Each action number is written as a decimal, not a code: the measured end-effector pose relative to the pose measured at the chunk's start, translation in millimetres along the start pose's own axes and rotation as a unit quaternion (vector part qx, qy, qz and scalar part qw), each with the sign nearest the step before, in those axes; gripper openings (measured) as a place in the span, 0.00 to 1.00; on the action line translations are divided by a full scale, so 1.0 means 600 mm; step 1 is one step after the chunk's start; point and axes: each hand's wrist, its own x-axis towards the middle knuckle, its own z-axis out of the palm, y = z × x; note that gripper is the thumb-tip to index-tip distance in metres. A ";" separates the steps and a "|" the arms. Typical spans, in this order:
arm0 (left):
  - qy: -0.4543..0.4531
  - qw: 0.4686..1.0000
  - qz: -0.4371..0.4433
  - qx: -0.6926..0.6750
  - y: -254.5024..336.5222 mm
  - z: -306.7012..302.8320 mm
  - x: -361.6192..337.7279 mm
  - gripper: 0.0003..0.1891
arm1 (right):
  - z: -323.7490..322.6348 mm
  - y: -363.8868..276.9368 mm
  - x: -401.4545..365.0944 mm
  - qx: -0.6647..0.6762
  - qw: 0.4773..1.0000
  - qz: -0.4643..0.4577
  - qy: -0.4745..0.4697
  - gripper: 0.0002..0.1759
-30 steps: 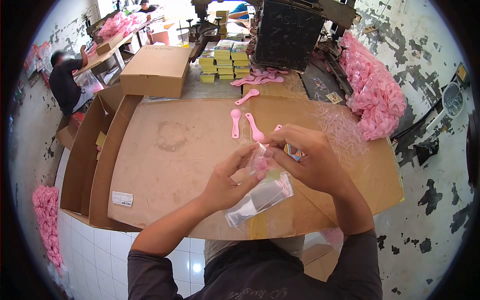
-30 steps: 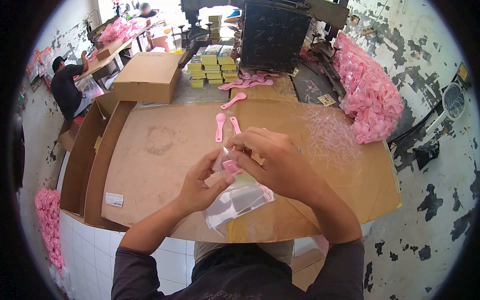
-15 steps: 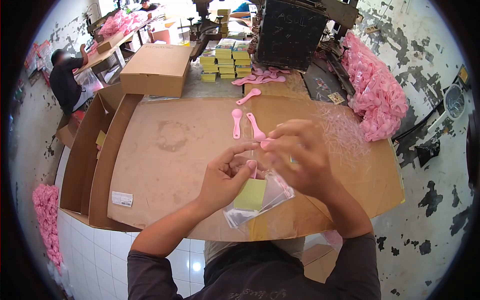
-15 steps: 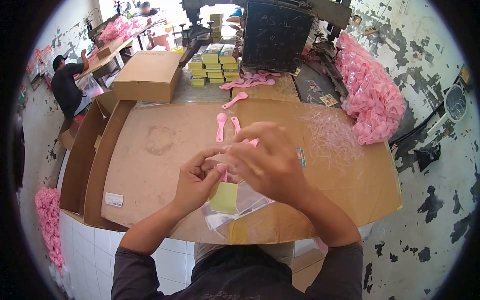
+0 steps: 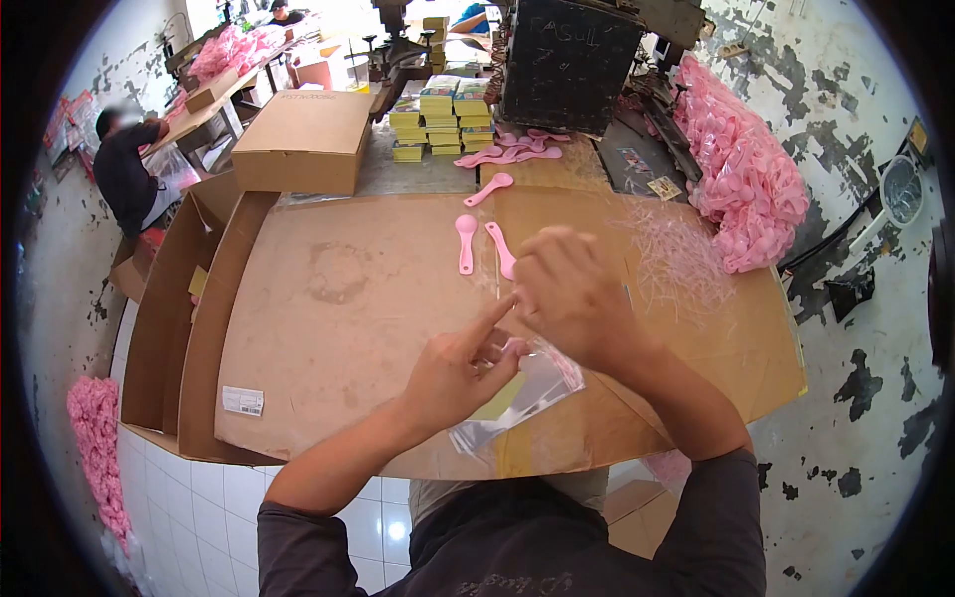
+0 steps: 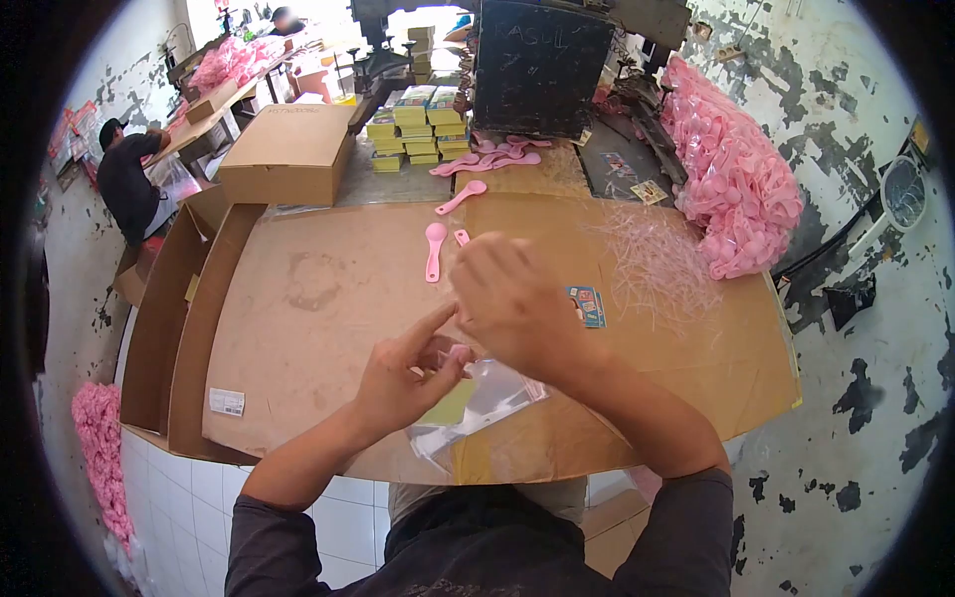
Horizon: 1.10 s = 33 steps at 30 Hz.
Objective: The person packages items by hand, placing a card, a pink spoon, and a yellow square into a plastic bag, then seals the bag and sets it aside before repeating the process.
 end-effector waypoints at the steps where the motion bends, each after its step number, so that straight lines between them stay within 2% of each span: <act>1: -0.015 0.999 -0.022 -0.017 0.015 -0.012 0.007 0.25 | -0.007 0.011 -0.002 0.021 0.999 0.027 0.015 0.07; 2: -0.030 0.998 -0.045 -0.035 0.022 -0.019 0.012 0.25 | -0.015 0.025 -0.005 0.042 0.997 0.054 0.029 0.07; 4: -0.026 0.991 -0.075 -0.104 0.020 -0.021 0.012 0.21 | -0.039 0.075 -0.024 0.205 0.971 0.122 -0.035 0.04; 5: -0.024 0.986 -0.090 -0.139 0.019 -0.021 0.012 0.19 | -0.054 0.103 -0.044 0.403 0.880 0.239 -0.081 0.02; 6: -0.016 0.976 -0.105 -0.188 0.014 -0.020 0.012 0.17 | -0.069 0.134 -0.068 0.575 0.733 0.342 -0.121 0.03; 8: -0.004 0.950 -0.132 -0.284 -0.001 -0.017 0.016 0.14 | -0.084 0.218 -0.123 0.559 0.731 0.381 -0.088 0.03; 11: -0.003 0.939 -0.144 -0.312 -0.008 -0.022 0.020 0.11 | -0.084 0.324 -0.200 0.529 0.725 0.440 -0.040 0.08; 13: 0.005 0.930 -0.151 -0.336 -0.002 -0.025 0.022 0.12 | -0.081 0.334 -0.233 0.337 0.848 0.404 -0.059 0.13; 14: 0.008 0.925 -0.154 -0.346 0.001 -0.027 0.023 0.12 | -0.079 0.333 -0.252 0.234 0.893 0.378 -0.066 0.16; 16: 0.009 0.927 -0.166 -0.337 0.003 -0.028 0.026 0.12 | -0.077 0.330 -0.276 0.019 0.947 0.310 -0.079 0.22; 17: 0.009 0.926 -0.174 -0.334 0.003 -0.026 0.025 0.12 | -0.076 0.333 -0.285 -0.088 0.955 0.270 -0.086 0.25; 20: -0.001 0.936 -0.163 -0.313 -0.006 -0.023 0.025 0.14 | -0.084 0.261 -0.215 -0.046 0.960 0.273 -0.047 0.22; 23: -0.004 0.939 -0.168 -0.300 -0.009 -0.020 0.025 0.15 | -0.065 0.180 -0.165 0.206 0.904 0.362 -0.092 0.17; 26: 0.005 0.914 -0.204 -0.352 -0.007 -0.018 0.028 0.15 | -0.034 0.109 -0.136 0.352 0.879 0.296 -0.122 0.16; 27: 0.005 0.922 -0.193 -0.335 -0.007 -0.016 0.028 0.15 | -0.027 0.085 -0.126 0.406 0.867 0.260 -0.123 0.17; 30: 0.006 0.939 -0.170 -0.300 -0.013 -0.011 0.024 0.15 | -0.009 0.027 -0.097 0.496 0.826 0.233 -0.128 0.18; 33: 0.006 0.939 -0.169 -0.301 -0.017 -0.010 0.022 0.16 | 0.028 0.007 -0.107 0.572 0.757 0.293 -0.122 0.18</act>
